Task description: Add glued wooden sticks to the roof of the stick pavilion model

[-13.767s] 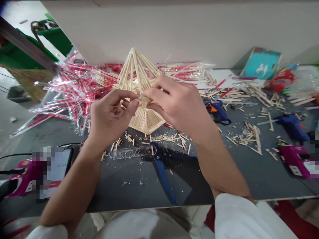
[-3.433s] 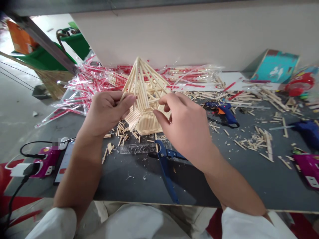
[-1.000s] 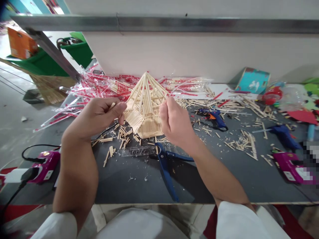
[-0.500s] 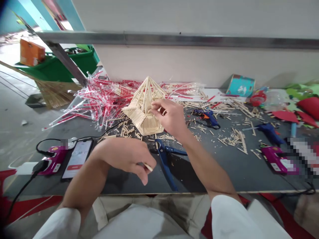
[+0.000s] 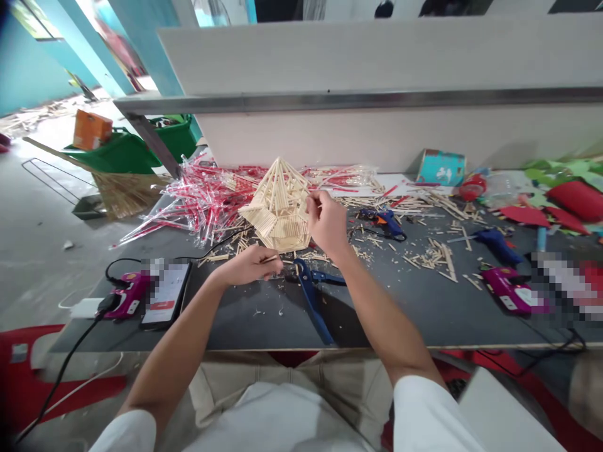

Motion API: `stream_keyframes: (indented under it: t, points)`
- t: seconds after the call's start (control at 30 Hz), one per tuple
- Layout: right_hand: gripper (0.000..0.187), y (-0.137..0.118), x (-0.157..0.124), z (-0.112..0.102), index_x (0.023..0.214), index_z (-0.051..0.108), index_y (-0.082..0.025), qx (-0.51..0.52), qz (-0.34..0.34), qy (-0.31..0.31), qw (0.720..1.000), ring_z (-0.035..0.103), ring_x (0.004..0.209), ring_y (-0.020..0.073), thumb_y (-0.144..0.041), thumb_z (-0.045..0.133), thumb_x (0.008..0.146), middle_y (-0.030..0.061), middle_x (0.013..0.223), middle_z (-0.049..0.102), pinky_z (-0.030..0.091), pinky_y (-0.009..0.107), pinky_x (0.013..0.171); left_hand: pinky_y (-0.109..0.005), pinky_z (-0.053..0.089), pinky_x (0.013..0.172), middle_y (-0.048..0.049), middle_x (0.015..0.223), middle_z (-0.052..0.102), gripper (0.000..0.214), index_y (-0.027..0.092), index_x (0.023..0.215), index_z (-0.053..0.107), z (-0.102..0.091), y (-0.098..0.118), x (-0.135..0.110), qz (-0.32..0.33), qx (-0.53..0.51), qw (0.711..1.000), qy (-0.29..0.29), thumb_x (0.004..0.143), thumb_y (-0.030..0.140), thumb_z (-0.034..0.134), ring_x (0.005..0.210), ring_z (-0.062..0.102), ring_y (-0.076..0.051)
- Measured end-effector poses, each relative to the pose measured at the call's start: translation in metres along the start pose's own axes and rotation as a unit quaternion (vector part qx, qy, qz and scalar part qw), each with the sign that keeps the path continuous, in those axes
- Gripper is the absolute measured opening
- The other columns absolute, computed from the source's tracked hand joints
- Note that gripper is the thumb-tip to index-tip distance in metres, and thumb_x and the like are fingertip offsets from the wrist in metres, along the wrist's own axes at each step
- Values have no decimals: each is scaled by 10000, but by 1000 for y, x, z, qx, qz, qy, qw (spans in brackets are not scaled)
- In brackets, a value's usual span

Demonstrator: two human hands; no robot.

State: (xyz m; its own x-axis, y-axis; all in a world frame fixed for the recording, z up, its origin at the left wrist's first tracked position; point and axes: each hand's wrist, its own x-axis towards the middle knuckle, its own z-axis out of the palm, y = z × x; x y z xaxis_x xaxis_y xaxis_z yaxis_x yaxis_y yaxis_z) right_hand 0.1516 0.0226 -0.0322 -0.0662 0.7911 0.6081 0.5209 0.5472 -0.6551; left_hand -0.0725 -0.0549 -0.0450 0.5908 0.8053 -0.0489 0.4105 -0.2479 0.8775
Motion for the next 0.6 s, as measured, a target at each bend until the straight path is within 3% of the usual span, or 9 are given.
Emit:
stream_keyframes:
  t: [0.17, 0.37, 0.5, 0.6]
  points:
    - [310, 30, -36, -4, 855, 553, -227, -42, -1, 49, 998, 555, 570, 159, -431, 426, 1052, -2, 626, 574, 429, 319, 612, -225, 374, 504, 52, 481, 423, 681, 149, 846, 628, 16, -41, 0, -22, -37, 995, 88, 1067, 616, 184, 427, 384, -84]
    - [221, 41, -61, 9, 948, 617, -205, -59, -48, 81, 994, 538, 615, 144, -397, 525, 1007, 43, 822, 647, 468, 328, 662, -234, 352, 535, 26, 569, 479, 598, 152, 877, 639, 34, -57, 12, -14, 24, 983, 180, 1055, 615, 305, 502, 423, -96]
    - [202, 22, -52, 10, 1036, 664, -220, -57, -78, 89, 991, 458, 560, 109, -377, 542, 1004, 62, 970, 678, 495, 333, 678, -253, 370, 634, -12, 650, 570, 478, 168, 891, 674, 43, -64, 14, -1, 115, 968, 225, 1062, 508, 385, 601, 508, -125]
    - [183, 2, -37, 13, 1036, 687, -242, -54, -91, 61, 993, 467, 564, 97, -381, 572, 1007, 44, 1015, 685, 511, 320, 697, -259, 360, 649, -26, 667, 603, 437, 180, 871, 667, 47, -68, 15, 8, 170, 959, 227, 1064, 462, 395, 604, 527, -133]
